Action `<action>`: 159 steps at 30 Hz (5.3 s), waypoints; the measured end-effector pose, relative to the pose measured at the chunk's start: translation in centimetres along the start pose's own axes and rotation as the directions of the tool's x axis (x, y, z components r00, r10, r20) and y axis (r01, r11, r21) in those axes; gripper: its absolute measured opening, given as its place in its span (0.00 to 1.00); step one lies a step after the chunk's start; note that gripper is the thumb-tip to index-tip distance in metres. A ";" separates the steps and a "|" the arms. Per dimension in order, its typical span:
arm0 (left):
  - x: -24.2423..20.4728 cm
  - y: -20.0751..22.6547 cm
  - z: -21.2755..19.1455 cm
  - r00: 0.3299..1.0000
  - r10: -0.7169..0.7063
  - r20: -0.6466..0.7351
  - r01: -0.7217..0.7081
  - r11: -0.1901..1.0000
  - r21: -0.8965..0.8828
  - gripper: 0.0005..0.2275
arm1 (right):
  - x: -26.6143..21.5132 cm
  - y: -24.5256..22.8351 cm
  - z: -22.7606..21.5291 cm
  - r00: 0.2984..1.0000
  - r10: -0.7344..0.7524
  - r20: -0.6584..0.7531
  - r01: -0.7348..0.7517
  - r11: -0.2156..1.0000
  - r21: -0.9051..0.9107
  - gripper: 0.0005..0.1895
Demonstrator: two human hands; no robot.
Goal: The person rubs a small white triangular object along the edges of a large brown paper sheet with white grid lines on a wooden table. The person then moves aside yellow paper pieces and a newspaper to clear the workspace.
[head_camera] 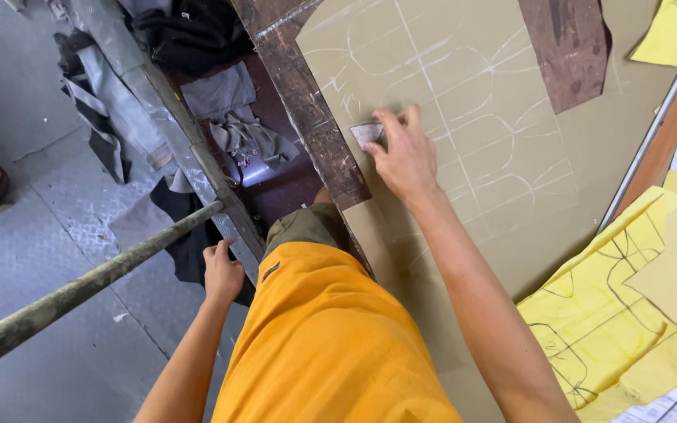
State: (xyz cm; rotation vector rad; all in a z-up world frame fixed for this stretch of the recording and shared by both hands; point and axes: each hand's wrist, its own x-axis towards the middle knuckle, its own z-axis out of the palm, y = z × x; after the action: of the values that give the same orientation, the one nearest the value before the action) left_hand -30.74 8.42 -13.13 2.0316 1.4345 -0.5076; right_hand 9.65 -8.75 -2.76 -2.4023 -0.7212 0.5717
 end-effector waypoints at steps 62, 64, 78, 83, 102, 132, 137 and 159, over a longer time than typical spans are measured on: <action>2.7 29.1 -5.9 0.490 0.845 -0.215 -0.868 0.449 -0.211 0.12 | -4.8 -1.8 2.0 0.906 0.390 -0.166 -0.316 0.883 0.347 0.13; 2.9 28.9 -5.7 0.469 0.856 -0.217 -0.879 0.430 -0.205 0.12 | -4.5 -2.0 2.1 0.910 0.360 -0.207 -0.281 0.901 0.331 0.13; 0.9 29.0 -3.5 0.495 0.818 -0.292 -0.865 0.497 -0.075 0.18 | -3.8 -2.9 3.1 0.904 0.361 -0.230 -0.302 0.919 0.255 0.10; 0.8 29.5 -3.2 0.512 0.806 -0.298 -0.849 0.527 -0.033 0.16 | -4.5 -1.4 1.6 0.876 0.377 -0.301 -0.313 0.919 0.241 0.12; 0.0 29.3 -2.9 0.503 0.808 -0.308 -0.849 0.529 0.001 0.18 | -5.3 -0.8 1.3 0.953 0.101 -0.286 -0.079 0.993 0.088 0.15; -0.1 29.2 -2.8 0.517 0.801 -0.302 -0.836 0.548 0.020 0.18 | -5.5 0.7 -0.2 0.929 0.197 -0.314 -0.113 0.957 0.267 0.13; -0.2 29.7 -2.8 0.518 0.800 -0.304 -0.835 0.550 0.025 0.18 | -5.4 -0.6 0.8 0.966 0.011 -0.256 -0.007 1.000 0.019 0.16; 1.6 30.8 -4.6 0.308 0.951 -0.016 -0.941 0.307 0.144 0.20 | -5.7 3.9 -8.3 0.805 0.378 0.457 -0.531 0.116 0.840 0.19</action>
State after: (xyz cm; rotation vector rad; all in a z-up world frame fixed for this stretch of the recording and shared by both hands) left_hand -1.46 5.15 -3.07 2.5639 -0.0225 0.0759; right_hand 11.13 -18.14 2.41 -1.2907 0.4106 1.0457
